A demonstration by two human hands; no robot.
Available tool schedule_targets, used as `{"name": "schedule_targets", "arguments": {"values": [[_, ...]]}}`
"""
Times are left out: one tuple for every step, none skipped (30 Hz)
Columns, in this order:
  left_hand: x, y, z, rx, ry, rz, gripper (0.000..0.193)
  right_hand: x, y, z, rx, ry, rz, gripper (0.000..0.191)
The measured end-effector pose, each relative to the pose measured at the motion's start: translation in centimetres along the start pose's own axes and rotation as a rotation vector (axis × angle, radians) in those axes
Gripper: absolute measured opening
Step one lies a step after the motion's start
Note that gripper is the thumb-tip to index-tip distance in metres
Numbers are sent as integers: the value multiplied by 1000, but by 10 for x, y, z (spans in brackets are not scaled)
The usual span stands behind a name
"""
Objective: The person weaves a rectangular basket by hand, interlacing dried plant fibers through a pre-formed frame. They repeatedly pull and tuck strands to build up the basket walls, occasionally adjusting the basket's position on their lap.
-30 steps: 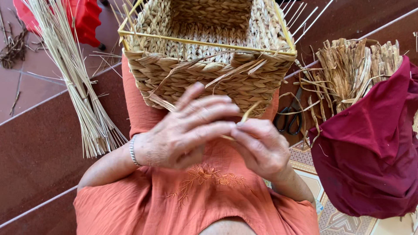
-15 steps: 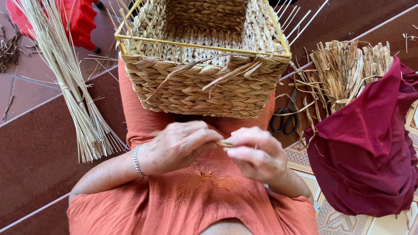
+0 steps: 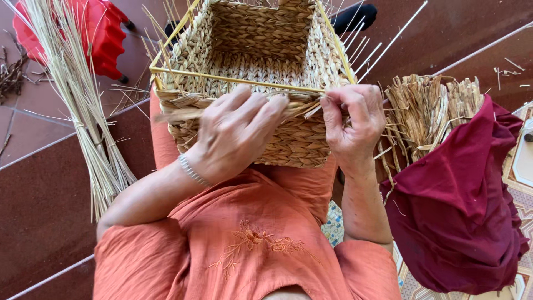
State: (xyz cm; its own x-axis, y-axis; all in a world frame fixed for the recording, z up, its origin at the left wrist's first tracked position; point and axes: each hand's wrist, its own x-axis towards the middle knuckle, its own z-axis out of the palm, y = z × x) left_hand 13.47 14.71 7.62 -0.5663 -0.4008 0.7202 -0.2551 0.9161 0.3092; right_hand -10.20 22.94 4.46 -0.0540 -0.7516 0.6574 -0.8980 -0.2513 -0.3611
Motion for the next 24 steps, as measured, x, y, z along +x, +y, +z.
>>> {"name": "schedule_targets", "arguments": {"values": [[5,-4,12,-32,1,-13,18,3,0,1,10,18,-25,14],[10,-7,23,-63,1,-25,19,6,0,2,20,38,-50,15],[14,-9,33,-76,-13,-37,20,6,-1,-1,9,21,-68,15],[17,-10,41,-89,-30,-51,21,5,-3,-5,1,1,-84,15],[19,-11,48,-103,-48,-64,23,3,-7,-9,-8,-18,-99,15],[19,-12,54,-142,-47,-45,26,1,-10,-11,-28,-23,-110,14],[19,-14,60,-181,-45,-24,29,0,-11,-12,-49,-27,-123,13],[19,-16,65,-220,-43,-5,32,-1,-13,-13,-69,-32,-136,12],[18,-18,69,-213,-53,3,30,-3,-14,-13,-79,-29,-129,11],[18,-20,73,-207,-63,12,29,-4,-14,-13,-90,-25,-121,10],[16,-22,76,-200,-73,23,27,-5,-15,-13,-101,-20,-114,10],[15,-23,78,-178,-84,32,26,-5,-14,-12,-97,-13,-111,9],[14,-23,79,-157,-96,40,25,-5,-12,-11,-94,-7,-107,9],[14,-23,80,-134,-105,50,25,-5,-11,-10,-92,1,-106,9],[14,-23,81,-120,-119,66,24,-4,-8,-9,-76,-7,-89,10],[14,-22,81,-108,-136,79,24,-3,-6,-9,-59,-17,-69,10],[15,-21,80,-98,-153,91,25,-1,-4,-8,-42,-29,-48,11],[16,-19,79,-67,-161,109,26,2,-1,-6,-30,-19,-31,11],[17,-17,77,-37,-168,127,27,5,1,-3,-19,-9,-13,11],[18,-16,74,-6,-174,145,28,8,2,-1,-8,0,3,12],[18,-14,70,-15,-153,121,30,10,2,0,-12,13,43,14],[16,-12,65,-24,-131,97,33,11,1,2,-16,26,82,16],[13,-10,59,-34,-111,72,35,13,0,3,-17,36,123,19],[9,-8,53,-39,-94,66,33,13,-1,4,7,29,200,24]]}}
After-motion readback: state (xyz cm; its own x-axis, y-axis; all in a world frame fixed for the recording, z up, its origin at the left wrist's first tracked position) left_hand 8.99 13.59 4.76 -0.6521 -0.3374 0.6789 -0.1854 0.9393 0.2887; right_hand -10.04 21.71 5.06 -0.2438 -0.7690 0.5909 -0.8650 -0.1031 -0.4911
